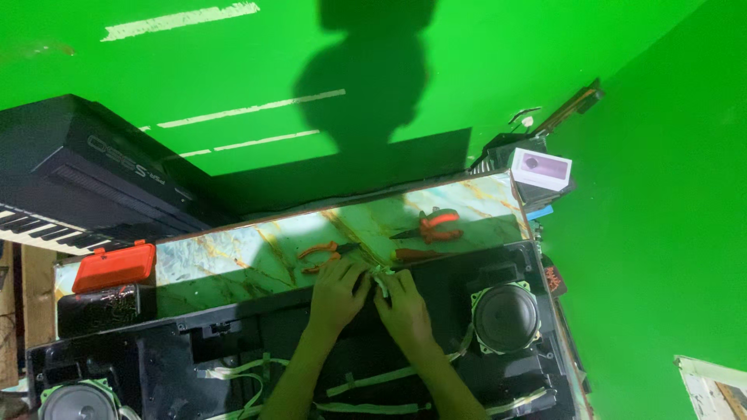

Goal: The person cleans the internal components of a disassembled musical keyboard with a cloth and handles small wiring connectors by hand.

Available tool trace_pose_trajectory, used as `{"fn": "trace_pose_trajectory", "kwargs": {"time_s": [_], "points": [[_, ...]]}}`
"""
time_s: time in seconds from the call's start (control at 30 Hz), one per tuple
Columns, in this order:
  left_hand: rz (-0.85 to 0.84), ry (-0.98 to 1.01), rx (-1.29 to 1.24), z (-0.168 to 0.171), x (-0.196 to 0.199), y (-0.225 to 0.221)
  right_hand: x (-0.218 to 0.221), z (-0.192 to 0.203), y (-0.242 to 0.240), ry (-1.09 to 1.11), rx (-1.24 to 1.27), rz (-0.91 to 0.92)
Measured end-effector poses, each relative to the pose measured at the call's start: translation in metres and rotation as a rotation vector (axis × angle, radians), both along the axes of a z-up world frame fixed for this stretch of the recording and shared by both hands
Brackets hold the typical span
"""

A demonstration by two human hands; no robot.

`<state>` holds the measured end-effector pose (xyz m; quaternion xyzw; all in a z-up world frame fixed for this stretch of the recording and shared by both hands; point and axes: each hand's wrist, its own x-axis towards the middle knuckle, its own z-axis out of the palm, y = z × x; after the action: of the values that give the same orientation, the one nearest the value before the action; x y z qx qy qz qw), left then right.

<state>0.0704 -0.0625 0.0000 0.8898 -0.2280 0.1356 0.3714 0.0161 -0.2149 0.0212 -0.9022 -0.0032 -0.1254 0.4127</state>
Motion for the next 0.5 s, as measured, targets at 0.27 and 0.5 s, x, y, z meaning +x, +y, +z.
{"fn": "trace_pose_trajectory", "kwargs": {"time_s": [0.27, 0.5], "points": [[0.093, -0.162, 0.123, -0.007, -0.012, 0.024, 0.002, 0.002, -0.019, -0.033, -0.147, -0.079], [0.183, -0.115, 0.137, -0.010, -0.020, 0.064, 0.002, -0.009, 0.007, -0.092, -0.132, -0.016]]}}
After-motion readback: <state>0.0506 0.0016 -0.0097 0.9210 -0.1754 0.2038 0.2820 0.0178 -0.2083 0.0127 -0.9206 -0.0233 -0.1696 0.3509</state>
